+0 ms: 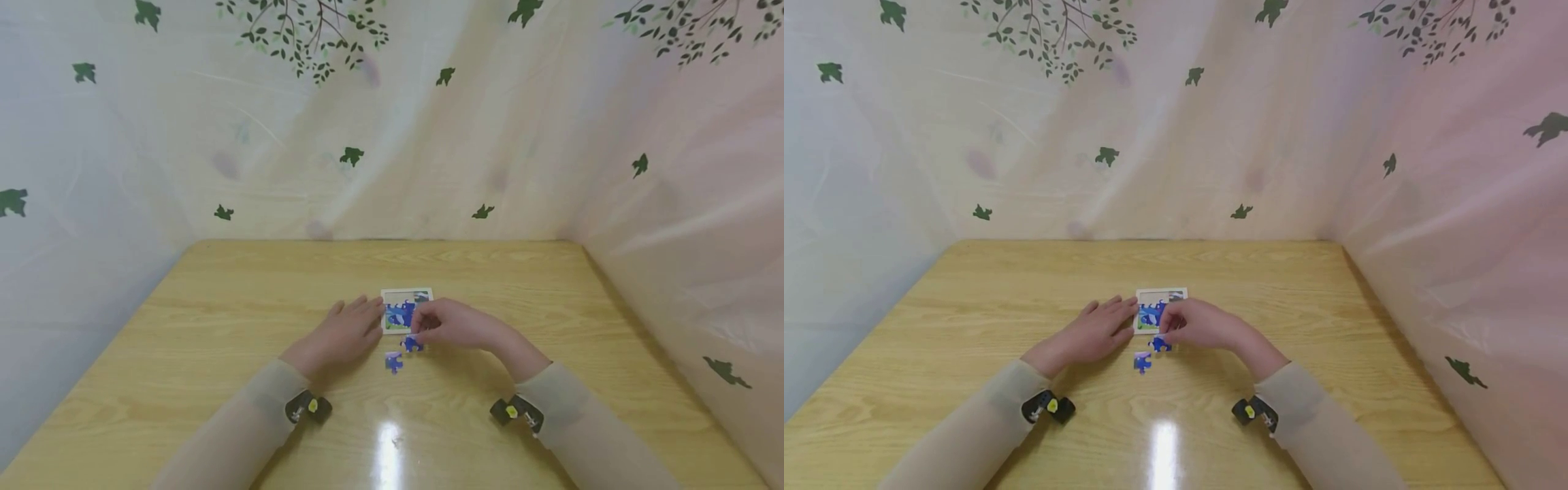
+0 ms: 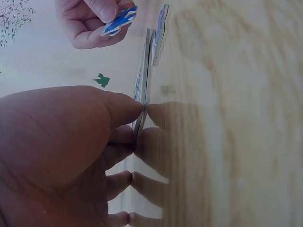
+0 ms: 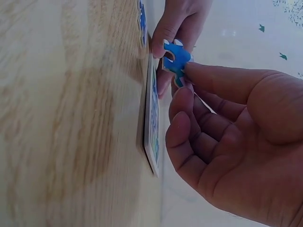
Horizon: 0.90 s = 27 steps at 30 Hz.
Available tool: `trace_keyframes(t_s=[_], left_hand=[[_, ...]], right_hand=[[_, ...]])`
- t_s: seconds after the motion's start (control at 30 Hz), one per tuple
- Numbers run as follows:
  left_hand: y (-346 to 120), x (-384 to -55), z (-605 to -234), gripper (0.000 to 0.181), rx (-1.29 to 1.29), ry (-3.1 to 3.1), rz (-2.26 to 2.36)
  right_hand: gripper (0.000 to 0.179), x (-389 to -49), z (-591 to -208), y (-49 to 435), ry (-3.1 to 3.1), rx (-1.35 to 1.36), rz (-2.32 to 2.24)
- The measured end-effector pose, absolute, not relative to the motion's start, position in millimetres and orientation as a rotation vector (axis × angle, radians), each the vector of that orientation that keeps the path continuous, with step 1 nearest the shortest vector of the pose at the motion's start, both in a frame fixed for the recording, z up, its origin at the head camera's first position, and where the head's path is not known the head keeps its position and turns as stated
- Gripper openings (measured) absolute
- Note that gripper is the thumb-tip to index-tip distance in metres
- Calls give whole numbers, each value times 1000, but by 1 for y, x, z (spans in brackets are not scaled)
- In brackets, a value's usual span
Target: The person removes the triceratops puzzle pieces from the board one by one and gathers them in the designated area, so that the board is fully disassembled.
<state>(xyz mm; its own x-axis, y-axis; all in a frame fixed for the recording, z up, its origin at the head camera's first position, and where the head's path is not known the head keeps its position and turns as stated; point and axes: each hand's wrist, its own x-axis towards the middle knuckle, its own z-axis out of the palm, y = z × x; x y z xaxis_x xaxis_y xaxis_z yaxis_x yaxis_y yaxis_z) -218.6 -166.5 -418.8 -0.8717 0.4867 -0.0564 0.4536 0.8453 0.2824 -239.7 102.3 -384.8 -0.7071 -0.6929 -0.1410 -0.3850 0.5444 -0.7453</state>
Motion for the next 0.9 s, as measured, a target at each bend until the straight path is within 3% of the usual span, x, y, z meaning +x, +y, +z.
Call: trace_keyframes(t_s=[0.9], left_hand=[[-165, -219, -422, 58, 734, 2906, 395]], right_hand=[[11, -240, -394, 105, 2370, -909, -789]])
